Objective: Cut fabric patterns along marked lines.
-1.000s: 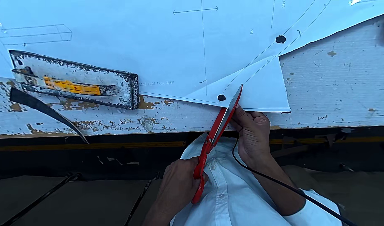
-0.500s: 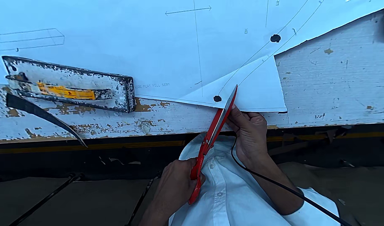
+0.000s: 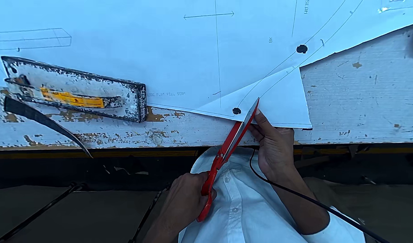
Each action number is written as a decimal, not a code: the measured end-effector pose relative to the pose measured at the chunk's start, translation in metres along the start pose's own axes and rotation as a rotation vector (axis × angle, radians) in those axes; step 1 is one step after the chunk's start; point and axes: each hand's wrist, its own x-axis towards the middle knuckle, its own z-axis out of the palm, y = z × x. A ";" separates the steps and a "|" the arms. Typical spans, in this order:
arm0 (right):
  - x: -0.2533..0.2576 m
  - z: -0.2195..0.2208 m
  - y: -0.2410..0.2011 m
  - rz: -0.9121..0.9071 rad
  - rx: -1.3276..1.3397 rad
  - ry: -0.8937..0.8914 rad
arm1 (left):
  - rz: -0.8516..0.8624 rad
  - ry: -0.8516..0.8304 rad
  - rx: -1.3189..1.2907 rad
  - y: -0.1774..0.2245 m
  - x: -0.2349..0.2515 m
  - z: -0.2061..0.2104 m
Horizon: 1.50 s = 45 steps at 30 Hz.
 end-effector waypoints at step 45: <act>-0.005 -0.004 -0.004 -0.026 -0.076 -0.060 | 0.069 -0.120 0.030 -0.025 0.015 -0.031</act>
